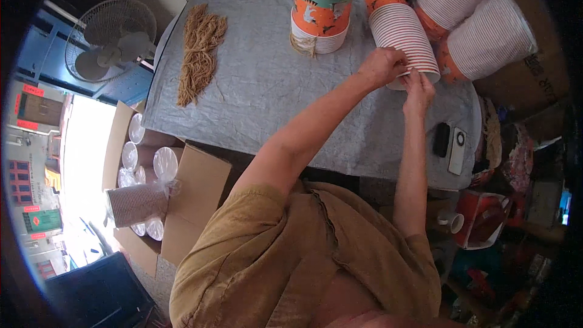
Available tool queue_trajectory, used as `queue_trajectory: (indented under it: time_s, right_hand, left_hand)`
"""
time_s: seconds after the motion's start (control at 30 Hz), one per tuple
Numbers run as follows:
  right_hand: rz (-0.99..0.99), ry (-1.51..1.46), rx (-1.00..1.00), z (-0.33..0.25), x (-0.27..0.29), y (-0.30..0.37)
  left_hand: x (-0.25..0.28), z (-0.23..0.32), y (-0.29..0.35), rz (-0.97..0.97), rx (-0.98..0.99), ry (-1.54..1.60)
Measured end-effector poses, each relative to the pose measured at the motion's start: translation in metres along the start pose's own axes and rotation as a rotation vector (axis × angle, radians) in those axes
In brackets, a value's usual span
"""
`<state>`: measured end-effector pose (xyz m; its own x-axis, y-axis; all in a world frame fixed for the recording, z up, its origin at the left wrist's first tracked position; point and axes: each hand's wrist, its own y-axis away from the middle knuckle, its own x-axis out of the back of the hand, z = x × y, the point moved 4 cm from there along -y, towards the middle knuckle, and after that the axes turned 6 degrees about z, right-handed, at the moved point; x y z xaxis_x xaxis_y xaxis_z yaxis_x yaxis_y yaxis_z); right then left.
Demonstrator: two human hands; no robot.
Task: Thread twine through pre-punched holes in paper buckets and tie knots to create handles.
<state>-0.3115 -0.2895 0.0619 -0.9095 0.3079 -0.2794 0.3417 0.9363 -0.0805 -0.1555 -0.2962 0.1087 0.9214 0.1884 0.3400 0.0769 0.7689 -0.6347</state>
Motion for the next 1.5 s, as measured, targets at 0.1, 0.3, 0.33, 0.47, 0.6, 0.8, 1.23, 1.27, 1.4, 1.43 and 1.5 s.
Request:
queue_trajectory:
  time_s: [0.1, 0.3, 0.33, 0.47, 0.6, 0.8, 1.23, 1.27, 1.4, 1.43, 1.5]
  right_hand:
    - [-0.007, 0.070, 0.018, 0.002, 0.008, 0.001]
    - [-0.023, 0.134, 0.021, 0.002, 0.010, 0.011]
    - [-0.029, 0.136, 0.015, 0.001, 0.012, 0.011]
    - [0.012, 0.253, 0.095, -0.004, 0.028, 0.011]
    - [0.195, 0.472, 0.213, -0.026, 0.056, 0.048]
    - [0.118, 0.944, 0.530, -0.098, 0.062, 0.148]
    - [-0.673, 0.946, 0.959, -0.064, -0.102, 0.244]
    - [-0.693, 0.946, 0.928, -0.058, -0.105, 0.246]
    - [-0.771, 0.915, 0.828, -0.051, -0.104, 0.250]
    - [-0.764, 0.919, 0.841, -0.049, -0.099, 0.249]
    - [-0.734, 0.924, 0.833, -0.051, -0.089, 0.247]
  left_hand:
    - [-0.001, -0.004, 0.001, -0.067, 0.051, 0.075]
    - [-0.007, -0.016, 0.005, -0.110, 0.043, 0.046]
    - [-0.010, -0.012, 0.005, -0.113, -0.016, -0.005]
    - [-0.033, -0.006, 0.009, -0.118, 0.015, -0.194]
    - [-0.035, -0.010, 0.020, -0.027, 0.133, -0.175]
    - [0.022, -0.030, 0.075, -0.053, 0.151, -0.069]
    - [0.283, -0.049, 0.248, 0.331, 0.657, -0.285]
    - [0.304, -0.056, 0.254, 0.362, 0.646, -0.346]
    - [0.359, -0.076, 0.265, 0.438, 0.725, -0.317]
    - [0.360, -0.076, 0.260, 0.481, 0.717, -0.249]
    - [0.348, -0.059, 0.226, 0.417, 0.653, -0.243]
